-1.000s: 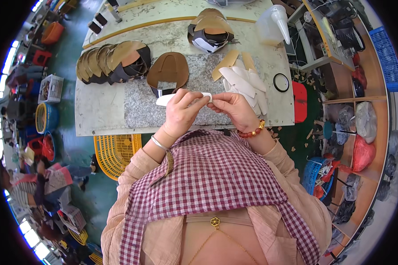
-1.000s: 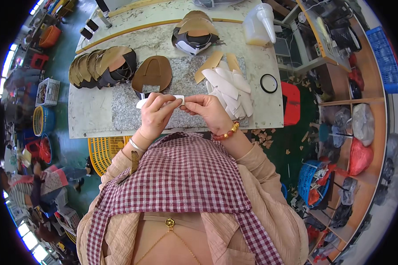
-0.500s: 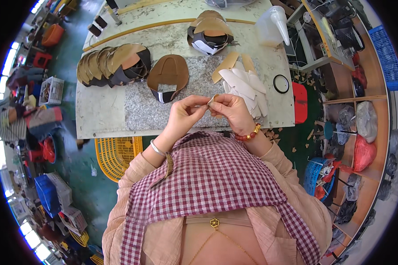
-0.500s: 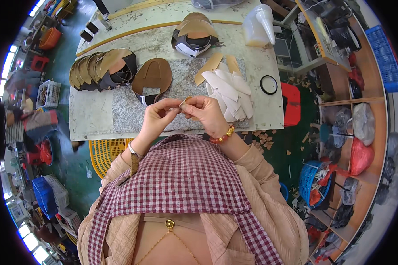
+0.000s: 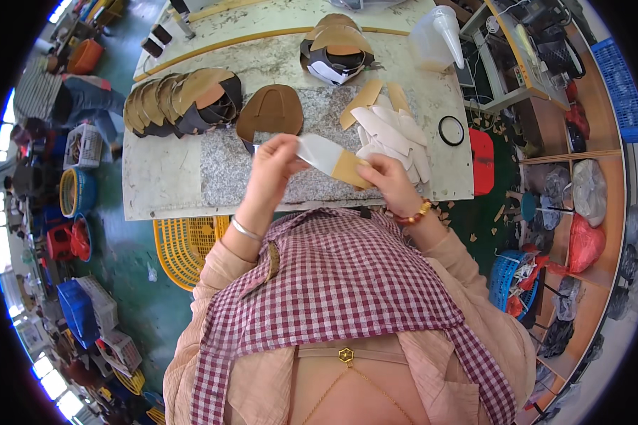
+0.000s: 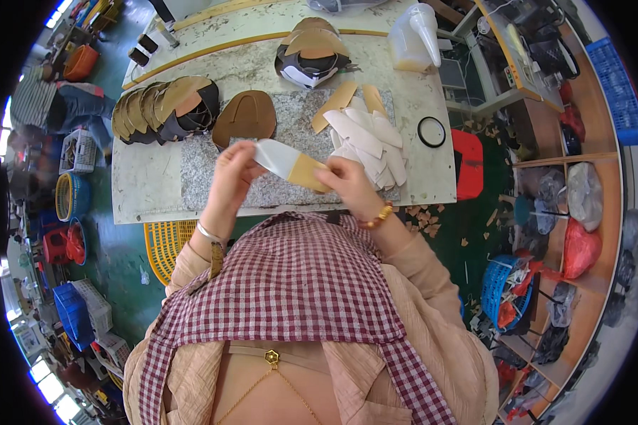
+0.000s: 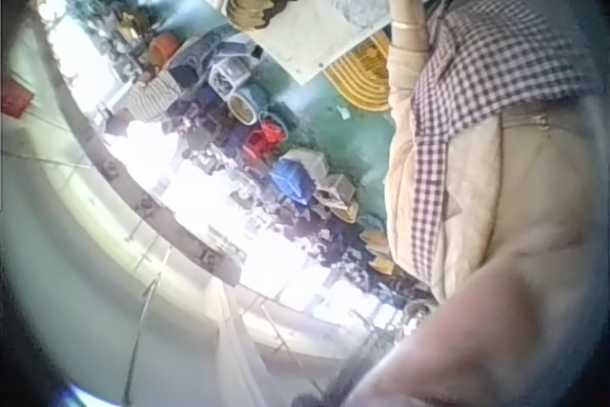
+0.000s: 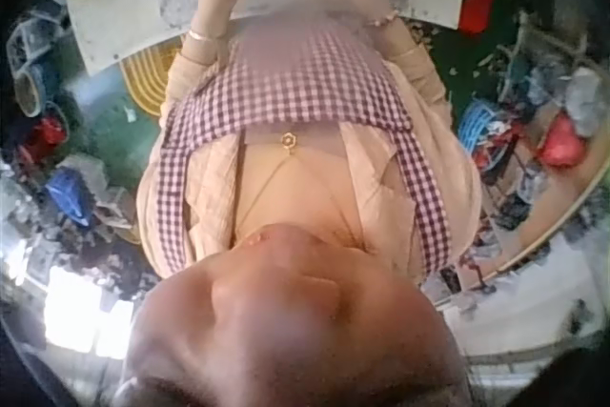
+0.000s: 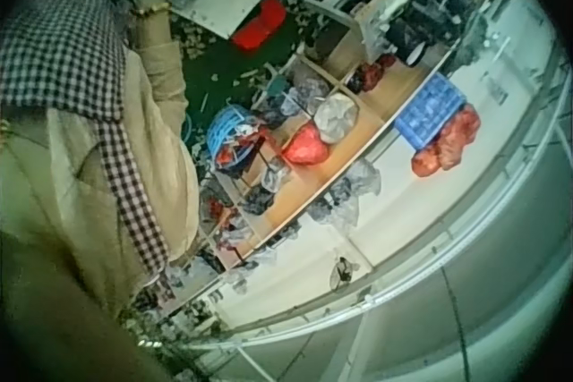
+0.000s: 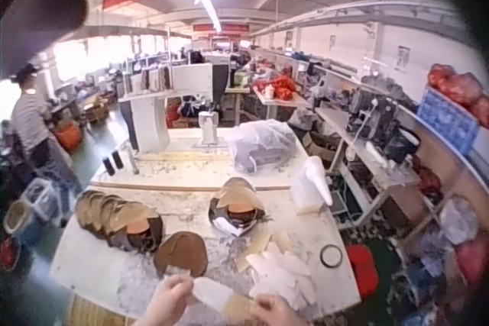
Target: Marking footwear components and applying linings or adhesive strips to assemble shoe uppers.
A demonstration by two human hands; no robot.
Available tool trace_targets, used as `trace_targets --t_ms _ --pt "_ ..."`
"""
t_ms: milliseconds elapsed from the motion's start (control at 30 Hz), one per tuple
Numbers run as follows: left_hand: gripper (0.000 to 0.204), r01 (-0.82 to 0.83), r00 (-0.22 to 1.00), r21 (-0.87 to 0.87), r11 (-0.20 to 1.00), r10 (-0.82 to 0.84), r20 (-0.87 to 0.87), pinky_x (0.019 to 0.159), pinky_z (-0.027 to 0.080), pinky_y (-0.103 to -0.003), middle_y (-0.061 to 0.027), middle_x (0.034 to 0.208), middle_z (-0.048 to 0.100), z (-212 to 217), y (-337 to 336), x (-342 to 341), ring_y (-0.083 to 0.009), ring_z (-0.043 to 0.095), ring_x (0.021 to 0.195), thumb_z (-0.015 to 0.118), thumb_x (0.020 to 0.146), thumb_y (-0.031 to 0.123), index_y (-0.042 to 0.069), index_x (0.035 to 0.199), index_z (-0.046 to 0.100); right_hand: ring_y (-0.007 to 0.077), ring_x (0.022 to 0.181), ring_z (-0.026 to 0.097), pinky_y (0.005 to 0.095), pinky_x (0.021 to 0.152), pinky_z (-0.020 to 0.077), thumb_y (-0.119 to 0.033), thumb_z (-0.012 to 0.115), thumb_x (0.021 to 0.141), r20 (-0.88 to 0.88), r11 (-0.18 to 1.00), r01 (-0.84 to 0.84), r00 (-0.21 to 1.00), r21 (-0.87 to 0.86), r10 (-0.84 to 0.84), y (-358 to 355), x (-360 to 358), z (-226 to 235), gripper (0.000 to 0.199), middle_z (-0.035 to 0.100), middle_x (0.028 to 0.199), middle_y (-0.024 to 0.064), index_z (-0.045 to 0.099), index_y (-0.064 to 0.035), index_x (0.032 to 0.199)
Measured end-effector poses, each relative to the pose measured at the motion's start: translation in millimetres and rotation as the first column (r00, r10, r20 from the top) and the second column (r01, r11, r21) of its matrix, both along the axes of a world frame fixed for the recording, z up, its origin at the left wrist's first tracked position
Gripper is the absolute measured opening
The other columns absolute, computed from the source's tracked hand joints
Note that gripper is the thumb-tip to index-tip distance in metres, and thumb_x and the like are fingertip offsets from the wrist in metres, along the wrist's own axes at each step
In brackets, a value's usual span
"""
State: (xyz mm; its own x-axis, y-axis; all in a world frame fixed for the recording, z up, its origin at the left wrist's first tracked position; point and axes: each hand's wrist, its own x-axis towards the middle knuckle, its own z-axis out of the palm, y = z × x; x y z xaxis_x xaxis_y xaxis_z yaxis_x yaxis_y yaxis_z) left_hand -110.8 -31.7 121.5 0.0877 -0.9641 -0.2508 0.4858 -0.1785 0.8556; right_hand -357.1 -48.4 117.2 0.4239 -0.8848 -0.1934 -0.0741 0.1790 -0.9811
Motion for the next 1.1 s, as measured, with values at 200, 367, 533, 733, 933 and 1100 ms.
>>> trace_targets --t_ms 200,367,533,733,933,1100 --pt "0.013 -0.203 0.976 -0.063 0.977 0.196 -0.095 0.066 0.056 -0.022 -0.0082 0.082 0.066 4 -4 46 -0.0121 0.061 0.067 0.057 0.090 0.004 -0.002 0.098 0.064 0.0113 0.063 0.054 0.0235 0.058 0.0451 -0.021 0.062 0.089 -0.333 0.963 -0.105 0.924 0.247 0.186 23 -98 -56 0.019 0.063 0.074 0.0047 0.063 -0.0025 0.087" --pt "0.011 0.129 0.750 -0.154 0.980 0.005 0.662 0.064 0.054 -0.022 -0.0063 0.079 0.066 24 14 2 -0.0102 0.058 0.064 0.061 0.084 0.001 0.003 0.092 0.067 0.0143 0.070 0.062 0.0242 0.064 0.0512 -0.027 0.062 0.092 -0.502 0.942 -0.250 0.799 0.224 0.332 28 -129 -92 0.027 0.067 0.085 0.0076 0.062 -0.0038 0.106" --pt "0.019 0.603 0.533 -0.203 0.771 -0.201 0.822 0.064 0.050 -0.024 -0.0073 0.090 0.070 21 24 -44 -0.0162 0.062 0.070 0.067 0.078 0.002 0.000 0.097 0.069 0.0134 0.074 0.063 0.0235 0.068 0.0527 -0.016 0.059 0.095 0.387 0.783 0.038 0.854 0.621 -0.348 0 5 -34 0.024 0.066 0.089 0.0060 0.058 -0.0004 0.113" --pt "0.025 0.740 0.353 -0.133 0.659 -0.212 0.911 0.079 0.052 -0.036 -0.0120 0.098 0.069 1 -8 -5 -0.0282 0.064 0.082 0.074 0.072 0.009 -0.001 0.094 0.068 0.0092 0.069 0.060 0.0202 0.062 0.0490 -0.016 0.061 0.093 0.136 0.938 0.319 0.932 0.138 -0.337 -18 -9 -31 0.023 0.065 0.075 0.0071 0.058 0.0005 0.108" --pt "0.029 0.469 -0.147 0.050 0.882 0.022 0.989 0.078 0.052 -0.037 -0.0116 0.098 0.069 -77 -50 72 -0.0303 0.063 0.080 0.070 0.075 0.008 -0.001 0.102 0.064 0.0116 0.067 0.060 0.0221 0.064 0.0509 -0.009 0.063 0.091 -0.203 0.980 0.181 0.959 -0.087 -0.195 -13 -21 -12 0.023 0.069 0.086 0.0079 0.059 0.0010 0.111" --pt "0.031 0.513 0.061 0.425 0.746 -0.526 0.849 0.079 0.052 -0.033 -0.0113 0.102 0.068 -84 -44 66 -0.0260 0.064 0.083 0.063 0.081 0.004 -0.001 0.112 0.060 0.0111 0.062 0.058 0.0227 0.060 0.0488 -0.009 0.063 0.090 -0.323 0.952 0.071 0.931 -0.297 -0.170 -3 -2 0 0.018 0.069 0.082 0.0081 0.060 0.0010 0.105"
